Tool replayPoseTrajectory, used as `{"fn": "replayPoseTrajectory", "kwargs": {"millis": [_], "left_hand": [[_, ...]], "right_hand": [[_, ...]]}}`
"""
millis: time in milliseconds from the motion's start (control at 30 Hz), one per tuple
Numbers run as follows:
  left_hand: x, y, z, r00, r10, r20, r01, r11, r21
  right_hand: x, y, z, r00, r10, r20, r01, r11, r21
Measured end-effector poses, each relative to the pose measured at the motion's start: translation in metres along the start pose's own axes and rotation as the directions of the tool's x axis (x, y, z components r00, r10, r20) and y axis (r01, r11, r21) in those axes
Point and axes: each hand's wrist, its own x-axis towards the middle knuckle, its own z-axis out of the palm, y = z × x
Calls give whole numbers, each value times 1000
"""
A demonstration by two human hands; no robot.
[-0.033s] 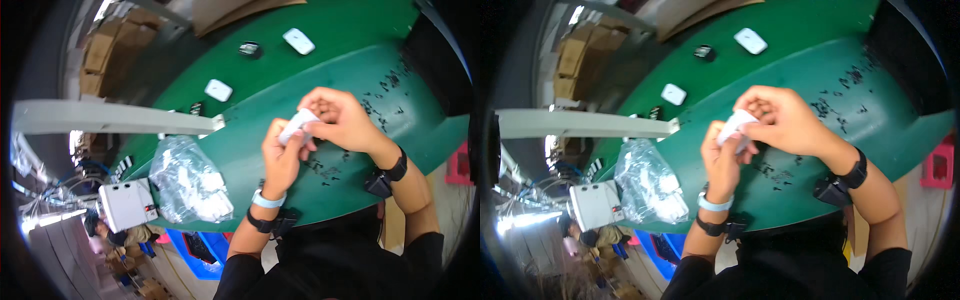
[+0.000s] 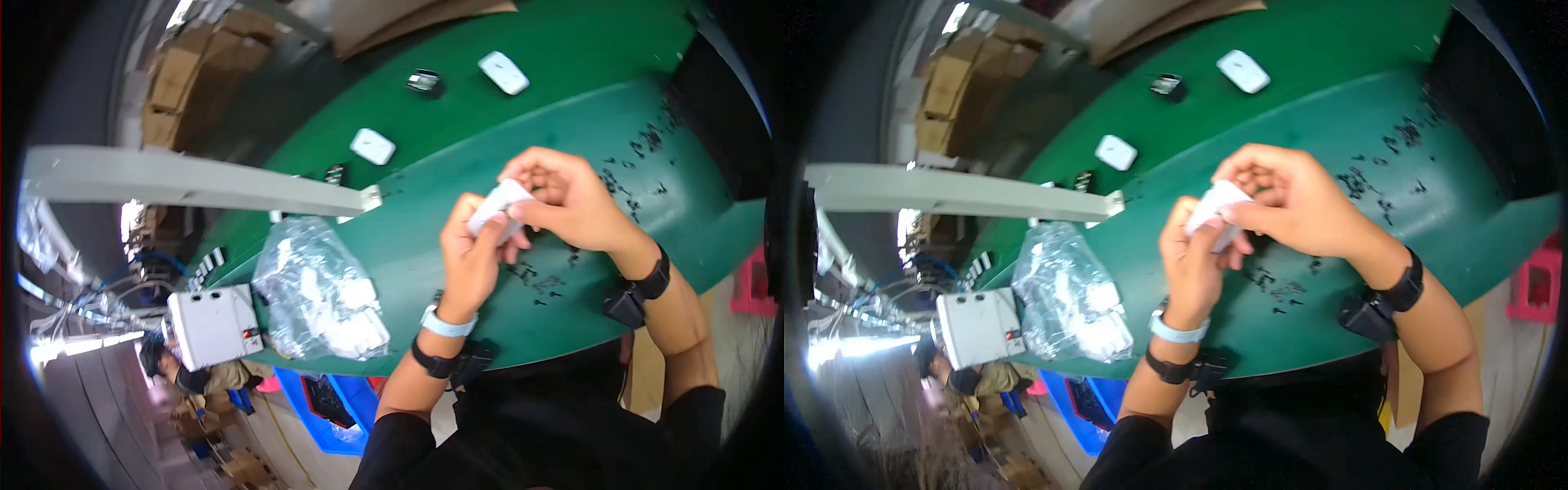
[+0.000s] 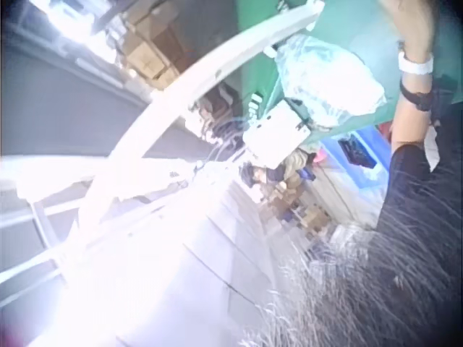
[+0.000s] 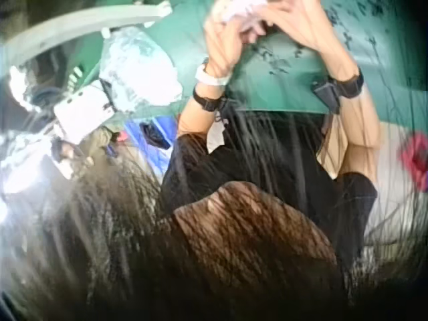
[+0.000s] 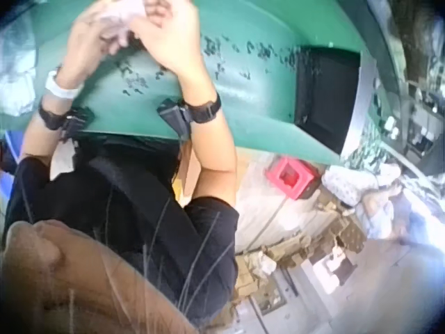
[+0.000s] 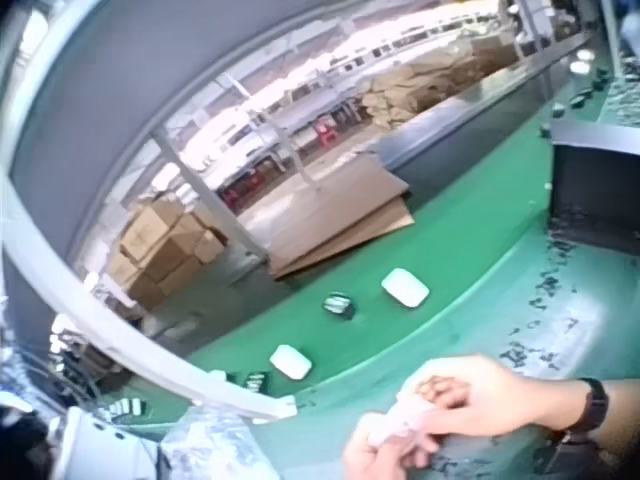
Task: The person assembles small electronic devices by inserting circuit boards into white plastic casings and securing them with screws. They repeatedly pick up components, align them, and fasten them together on a green workbench, occasionally opening a cardboard box to retrieve more parts.
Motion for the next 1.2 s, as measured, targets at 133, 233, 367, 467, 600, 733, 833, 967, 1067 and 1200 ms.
{"fn": "replayPoseTrajectory", "kwargs": {"millis": [133,233,367,467,600,733,833,967,1067,1200], "left_hand": [[0,13,6,996,-83,33,89,945,-315],[-7,24,0,980,-168,107,192,939,-284],[-24,42,-20,951,-166,261,184,982,-46],[-18,68,-84,953,248,-177,-226,965,136],[19,115,-226,683,475,-555,-111,818,564],[60,94,-306,902,432,22,-90,138,986],[90,76,-312,976,163,143,-180,241,954],[109,70,-305,984,-42,173,-146,364,920],[116,63,-309,965,-92,246,-188,415,890],[121,41,-316,986,-128,105,3,648,762]], "right_hand": [[2,3,5,978,-147,145,120,977,178],[1,5,12,981,-44,188,-20,945,327],[2,16,8,977,-116,179,39,922,385],[2,8,-2,976,-188,110,119,883,453],[0,-4,-7,976,-206,76,138,846,515],[3,-5,-7,966,-239,96,147,817,558],[3,-4,-14,967,-244,78,169,834,525],[3,-5,-20,968,-240,72,172,847,504],[3,-4,-21,965,-250,79,177,845,505],[1,-5,-19,965,-248,87,173,848,501]]}}
